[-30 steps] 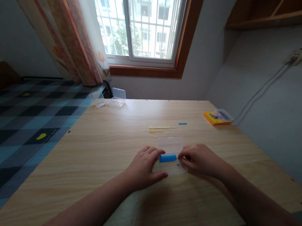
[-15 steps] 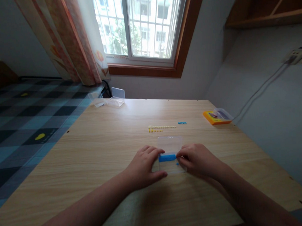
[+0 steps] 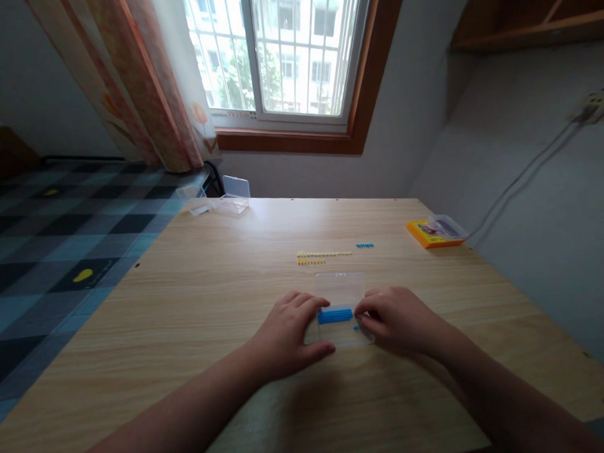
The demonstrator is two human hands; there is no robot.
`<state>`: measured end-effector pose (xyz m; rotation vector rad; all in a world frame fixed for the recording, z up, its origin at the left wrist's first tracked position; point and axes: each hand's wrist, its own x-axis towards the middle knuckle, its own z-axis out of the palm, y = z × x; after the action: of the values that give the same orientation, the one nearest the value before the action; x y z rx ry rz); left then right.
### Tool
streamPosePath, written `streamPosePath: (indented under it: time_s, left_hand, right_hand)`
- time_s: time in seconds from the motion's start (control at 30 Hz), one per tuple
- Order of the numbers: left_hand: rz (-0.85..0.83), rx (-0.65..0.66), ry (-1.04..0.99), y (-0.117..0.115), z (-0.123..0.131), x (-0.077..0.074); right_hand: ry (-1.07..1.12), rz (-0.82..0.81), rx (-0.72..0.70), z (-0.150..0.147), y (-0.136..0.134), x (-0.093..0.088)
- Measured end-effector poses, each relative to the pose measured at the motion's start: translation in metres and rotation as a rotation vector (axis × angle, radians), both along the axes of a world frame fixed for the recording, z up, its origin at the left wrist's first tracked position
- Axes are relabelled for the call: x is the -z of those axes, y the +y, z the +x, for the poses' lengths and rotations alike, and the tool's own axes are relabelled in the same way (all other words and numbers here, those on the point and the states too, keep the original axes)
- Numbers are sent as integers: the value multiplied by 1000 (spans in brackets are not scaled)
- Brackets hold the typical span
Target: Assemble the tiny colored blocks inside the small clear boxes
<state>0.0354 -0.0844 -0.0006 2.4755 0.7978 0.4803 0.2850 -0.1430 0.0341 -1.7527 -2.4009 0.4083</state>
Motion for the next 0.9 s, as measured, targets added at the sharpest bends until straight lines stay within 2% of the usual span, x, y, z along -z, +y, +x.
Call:
streamPosePath:
  time_s: [0.53, 0.9]
  left_hand:
    - [3, -2, 6, 0, 0, 2]
    - [-19, -5, 12, -1, 1, -3]
  right_hand:
    - [23, -14, -39, -4, -1, 4]
    - [114, -79, -33, 4, -1, -7]
